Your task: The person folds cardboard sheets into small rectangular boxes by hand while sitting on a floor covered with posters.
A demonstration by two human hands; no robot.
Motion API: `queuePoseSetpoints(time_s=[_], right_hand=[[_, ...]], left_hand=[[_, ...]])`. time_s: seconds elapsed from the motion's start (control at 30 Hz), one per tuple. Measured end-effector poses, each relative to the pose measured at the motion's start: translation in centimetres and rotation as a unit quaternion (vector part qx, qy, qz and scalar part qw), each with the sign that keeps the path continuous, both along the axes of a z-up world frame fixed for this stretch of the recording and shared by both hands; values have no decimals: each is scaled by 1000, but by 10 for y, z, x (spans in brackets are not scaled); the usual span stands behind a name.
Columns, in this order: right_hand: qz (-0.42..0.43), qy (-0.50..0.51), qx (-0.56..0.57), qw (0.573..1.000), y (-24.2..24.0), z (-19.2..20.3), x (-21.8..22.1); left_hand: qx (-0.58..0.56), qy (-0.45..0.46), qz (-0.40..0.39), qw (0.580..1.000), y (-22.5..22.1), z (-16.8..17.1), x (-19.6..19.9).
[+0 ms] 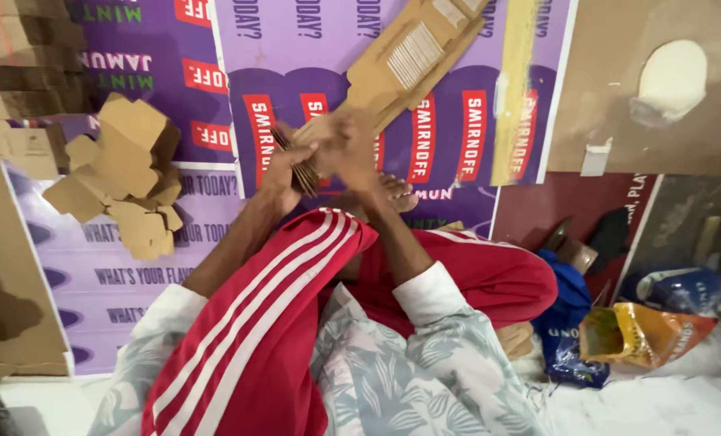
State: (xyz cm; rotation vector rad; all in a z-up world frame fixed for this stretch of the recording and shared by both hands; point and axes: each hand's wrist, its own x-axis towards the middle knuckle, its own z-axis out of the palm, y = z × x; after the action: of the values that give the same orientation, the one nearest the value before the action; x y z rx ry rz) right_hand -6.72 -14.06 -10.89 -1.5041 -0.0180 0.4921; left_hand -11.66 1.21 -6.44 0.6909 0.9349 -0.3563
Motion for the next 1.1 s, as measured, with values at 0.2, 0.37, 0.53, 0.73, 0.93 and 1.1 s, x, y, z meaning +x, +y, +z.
queuePoseSetpoints(time_s=[0.2, 0.37, 0.53, 0.73, 0.93, 1.1], right_hand=[[12, -414, -577, 704, -3, 49, 7], [13, -120, -229, 966, -3, 33, 17], [161, -167, -457, 859, 6, 28, 4], [41, -270, -427, 862, 4, 36, 20], [82, -192, -348, 914, 5, 23, -4], [-15, -494, -617, 612, 7, 59, 21]], left_hand=[[35, 18, 69, 997, 5, 10, 0], [49, -5, 18, 999, 0, 14, 9], [49, 6, -2, 999, -3, 28, 1], [45, -49, 21, 998, 9, 5, 6], [31, 32, 6, 999, 0, 23, 2], [18, -93, 57, 994, 18, -24, -10]])
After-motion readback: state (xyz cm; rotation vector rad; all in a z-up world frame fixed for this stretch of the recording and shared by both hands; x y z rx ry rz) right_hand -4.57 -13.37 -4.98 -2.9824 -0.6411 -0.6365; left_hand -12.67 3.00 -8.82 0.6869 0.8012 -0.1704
